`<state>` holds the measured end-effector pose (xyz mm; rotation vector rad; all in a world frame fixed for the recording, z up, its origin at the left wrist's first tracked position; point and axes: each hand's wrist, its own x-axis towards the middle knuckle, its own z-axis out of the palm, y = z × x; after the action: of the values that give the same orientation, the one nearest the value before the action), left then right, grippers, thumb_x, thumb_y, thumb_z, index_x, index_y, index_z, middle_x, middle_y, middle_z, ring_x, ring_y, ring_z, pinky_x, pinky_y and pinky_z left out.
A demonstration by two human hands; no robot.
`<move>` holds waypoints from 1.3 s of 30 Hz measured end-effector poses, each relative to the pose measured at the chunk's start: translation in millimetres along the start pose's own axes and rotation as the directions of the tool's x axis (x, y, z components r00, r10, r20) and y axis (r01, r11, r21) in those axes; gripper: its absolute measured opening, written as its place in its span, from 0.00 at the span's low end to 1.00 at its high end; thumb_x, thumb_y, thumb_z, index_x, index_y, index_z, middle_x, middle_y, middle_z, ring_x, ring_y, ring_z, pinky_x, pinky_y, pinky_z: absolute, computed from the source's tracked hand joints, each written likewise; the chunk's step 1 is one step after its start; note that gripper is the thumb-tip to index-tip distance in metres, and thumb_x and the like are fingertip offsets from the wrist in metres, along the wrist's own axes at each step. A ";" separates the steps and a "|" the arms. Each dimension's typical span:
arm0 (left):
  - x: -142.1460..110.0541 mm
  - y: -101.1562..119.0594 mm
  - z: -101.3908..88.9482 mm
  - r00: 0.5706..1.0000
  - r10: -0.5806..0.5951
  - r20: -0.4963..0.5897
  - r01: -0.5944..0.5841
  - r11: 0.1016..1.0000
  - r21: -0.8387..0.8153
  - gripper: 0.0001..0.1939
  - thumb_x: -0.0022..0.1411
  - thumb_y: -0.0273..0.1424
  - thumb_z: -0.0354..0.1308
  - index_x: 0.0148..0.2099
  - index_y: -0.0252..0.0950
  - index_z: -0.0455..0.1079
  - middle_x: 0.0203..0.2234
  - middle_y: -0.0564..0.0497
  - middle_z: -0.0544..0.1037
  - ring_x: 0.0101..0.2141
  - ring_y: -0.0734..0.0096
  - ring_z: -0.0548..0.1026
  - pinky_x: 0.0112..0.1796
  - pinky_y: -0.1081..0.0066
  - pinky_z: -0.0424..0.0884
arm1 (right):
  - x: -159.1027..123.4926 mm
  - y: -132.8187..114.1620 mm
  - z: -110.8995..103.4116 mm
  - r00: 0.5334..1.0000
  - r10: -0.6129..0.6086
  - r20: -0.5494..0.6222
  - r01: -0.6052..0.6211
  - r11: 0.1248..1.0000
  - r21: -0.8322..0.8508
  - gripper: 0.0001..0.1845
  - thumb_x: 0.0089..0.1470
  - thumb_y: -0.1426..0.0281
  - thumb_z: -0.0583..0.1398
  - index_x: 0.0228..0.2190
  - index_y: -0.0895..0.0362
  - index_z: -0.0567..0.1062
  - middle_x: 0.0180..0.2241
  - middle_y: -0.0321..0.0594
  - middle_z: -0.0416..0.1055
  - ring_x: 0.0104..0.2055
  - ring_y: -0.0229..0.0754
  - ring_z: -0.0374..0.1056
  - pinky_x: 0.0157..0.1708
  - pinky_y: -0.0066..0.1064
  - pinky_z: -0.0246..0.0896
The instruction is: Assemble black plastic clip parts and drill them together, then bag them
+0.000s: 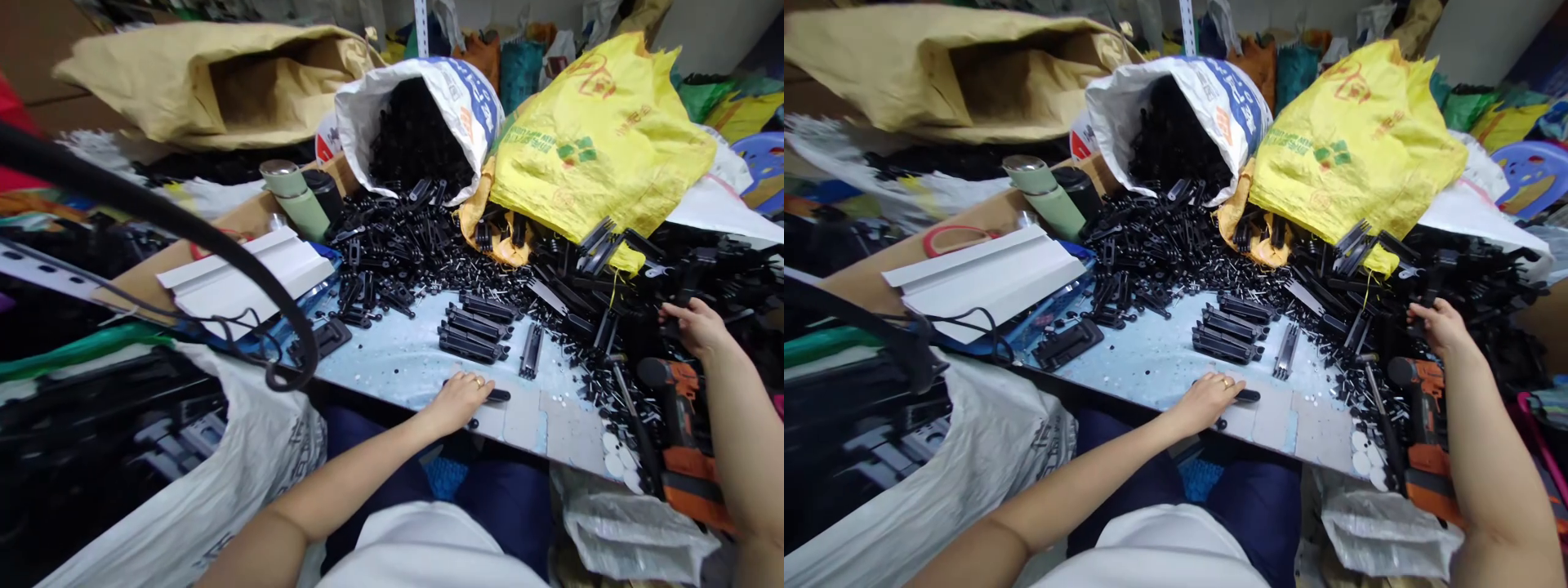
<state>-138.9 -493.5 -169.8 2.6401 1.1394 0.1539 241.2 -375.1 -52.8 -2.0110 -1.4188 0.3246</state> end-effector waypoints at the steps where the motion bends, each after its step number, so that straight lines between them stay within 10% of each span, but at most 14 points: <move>1: -0.1 -1.3 -0.4 1.000 -0.011 0.002 0.011 1.000 -0.002 0.15 0.61 0.21 0.48 0.50 0.33 0.63 0.34 0.45 0.74 0.38 0.64 0.71 0.37 0.66 0.64 | -20.8 -2.9 2.1 0.995 0.000 0.098 -0.004 0.999 0.046 0.14 0.52 0.61 0.58 0.23 0.55 0.63 0.17 0.35 0.62 0.18 0.32 0.60 0.22 0.29 0.59; 4: -1.8 -5.7 -3.3 0.998 -0.061 -0.002 0.061 0.998 -0.034 0.14 0.62 0.24 0.48 0.50 0.33 0.63 0.36 0.44 0.73 0.39 0.62 0.70 0.40 0.65 0.64 | -94.9 -13.3 20.5 0.891 -0.185 0.415 0.164 0.983 0.088 0.18 0.49 0.53 0.58 0.30 0.56 0.67 0.22 0.38 0.66 0.21 0.36 0.62 0.24 0.30 0.59; 8: -0.2 -6.6 -9.0 0.999 -0.025 0.044 0.030 0.993 -0.112 0.14 0.63 0.29 0.47 0.50 0.34 0.63 0.42 0.44 0.72 0.44 0.61 0.69 0.44 0.63 0.64 | -182.0 -29.3 63.2 0.548 -0.387 0.742 0.627 0.777 -0.059 0.18 0.51 0.53 0.57 0.34 0.54 0.70 0.28 0.40 0.72 0.29 0.42 0.68 0.28 0.30 0.57; 10: 2.9 -4.6 -11.6 0.997 -0.009 0.082 0.020 0.991 -0.130 0.14 0.64 0.30 0.45 0.50 0.34 0.63 0.42 0.44 0.72 0.45 0.61 0.68 0.44 0.63 0.64 | -205.5 -36.3 82.3 0.467 -0.367 0.805 0.751 0.645 -0.141 0.16 0.55 0.55 0.54 0.34 0.55 0.70 0.28 0.41 0.72 0.29 0.43 0.68 0.28 0.30 0.55; 15: 9.6 -1.1 -16.8 0.989 -0.018 0.146 0.036 0.992 -0.121 0.15 0.65 0.31 0.43 0.52 0.35 0.62 0.44 0.44 0.70 0.47 0.60 0.67 0.44 0.62 0.64 | -218.0 -44.5 96.4 0.474 -0.385 0.792 0.831 0.494 -0.257 0.15 0.58 0.59 0.51 0.34 0.58 0.68 0.33 0.45 0.72 0.36 0.45 0.68 0.32 0.30 0.53; 20: 10.7 -1.9 -17.1 0.982 -0.039 0.183 0.064 0.988 -0.137 0.15 0.65 0.30 0.43 0.51 0.36 0.62 0.45 0.45 0.70 0.48 0.59 0.66 0.45 0.61 0.64 | -221.3 -45.3 87.0 0.435 -0.264 0.861 0.814 0.525 -0.250 0.16 0.58 0.58 0.52 0.36 0.58 0.66 0.27 0.41 0.71 0.28 0.42 0.68 0.24 0.28 0.45; 39: 9.7 -0.4 -15.7 0.990 -0.013 0.142 0.032 0.990 -0.136 0.35 0.45 0.55 0.58 0.49 0.37 0.61 0.45 0.43 0.70 0.46 0.52 0.67 0.45 0.58 0.61 | -235.0 -43.4 108.4 0.562 -0.417 0.714 0.805 0.475 -0.356 0.21 0.61 0.56 0.46 0.35 0.56 0.71 0.29 0.40 0.71 0.30 0.38 0.65 0.26 0.30 0.40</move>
<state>-135.7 -483.1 -154.9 2.4730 1.0715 0.0396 59.9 -540.5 -145.5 -1.6801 -2.9067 0.0136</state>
